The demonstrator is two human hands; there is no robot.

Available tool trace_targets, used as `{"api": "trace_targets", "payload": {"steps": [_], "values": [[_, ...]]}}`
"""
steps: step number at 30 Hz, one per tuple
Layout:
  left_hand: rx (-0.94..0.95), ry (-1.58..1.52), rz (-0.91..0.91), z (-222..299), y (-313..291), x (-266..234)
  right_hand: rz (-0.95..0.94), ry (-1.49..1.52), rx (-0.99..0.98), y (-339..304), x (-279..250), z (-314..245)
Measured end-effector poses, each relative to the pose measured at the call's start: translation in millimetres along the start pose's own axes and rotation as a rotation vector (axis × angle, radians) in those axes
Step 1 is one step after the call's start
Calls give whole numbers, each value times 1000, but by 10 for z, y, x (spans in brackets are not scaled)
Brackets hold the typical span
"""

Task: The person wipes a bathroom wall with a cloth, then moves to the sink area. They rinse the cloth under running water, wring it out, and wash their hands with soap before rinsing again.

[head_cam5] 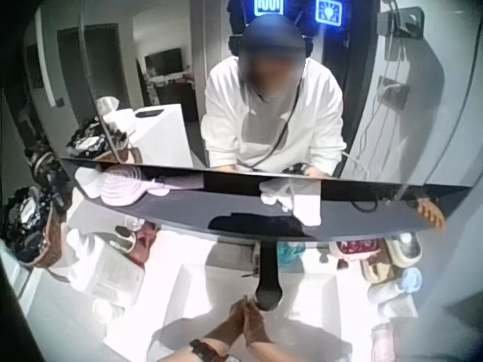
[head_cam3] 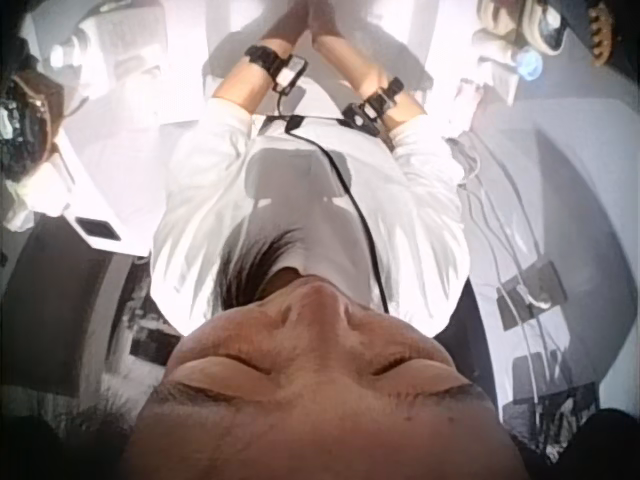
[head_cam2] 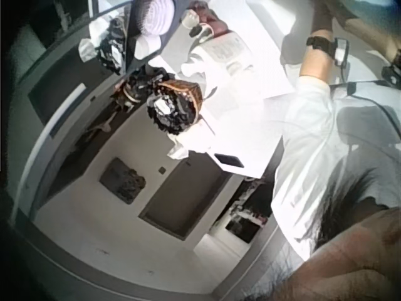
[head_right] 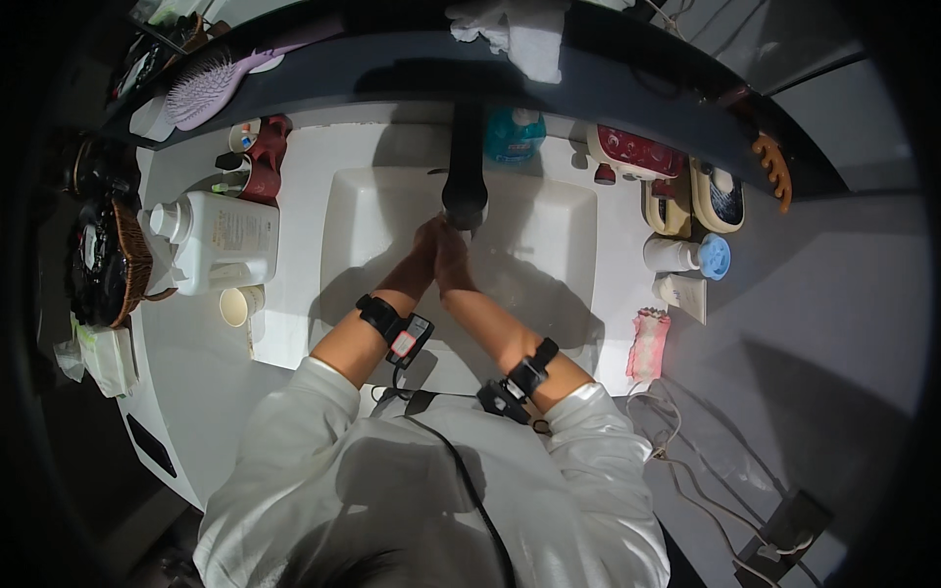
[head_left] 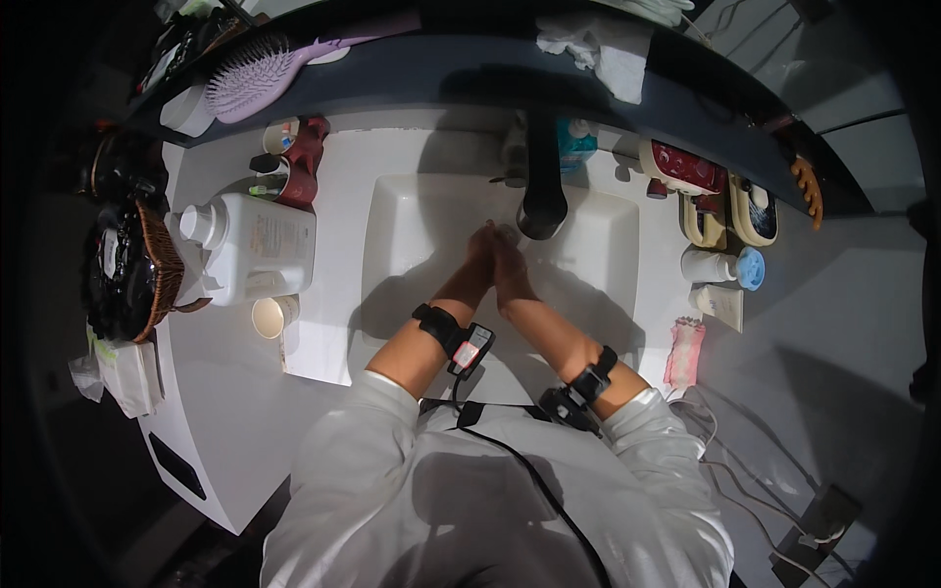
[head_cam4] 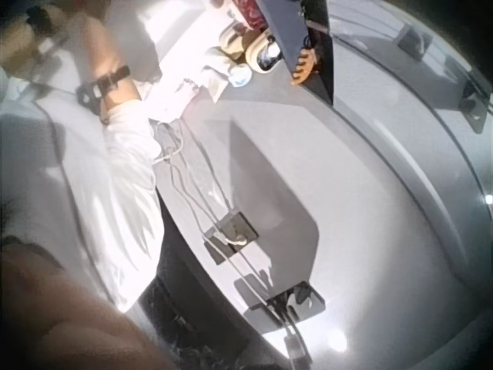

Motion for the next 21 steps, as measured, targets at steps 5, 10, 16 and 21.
{"api": "trace_targets", "payload": {"steps": [5, 10, 16, 21], "values": [[197, 379, 184, 36, -35, -16, -83, -1343, -79, -234, 140, -383], [333, 1360, 22, 178, -17, 135, 111, -270, 26, -526, 67, -419], [97, 250, 204, -88, -60, -108, 182, -731, -269, -509, 50, -538], [-2, 183, 76, -118, -157, -81, 225, 76, -187, -429, 34, -219]]}}
Point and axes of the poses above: each hand's wrist, its own y-axis towards the middle knuckle, its own x-axis out of the palm, z = x × y, the point moved 5 cm from there along y, towards the middle knuckle, and after that the axes turned 9 degrees about -z, right-handed, at the moved point
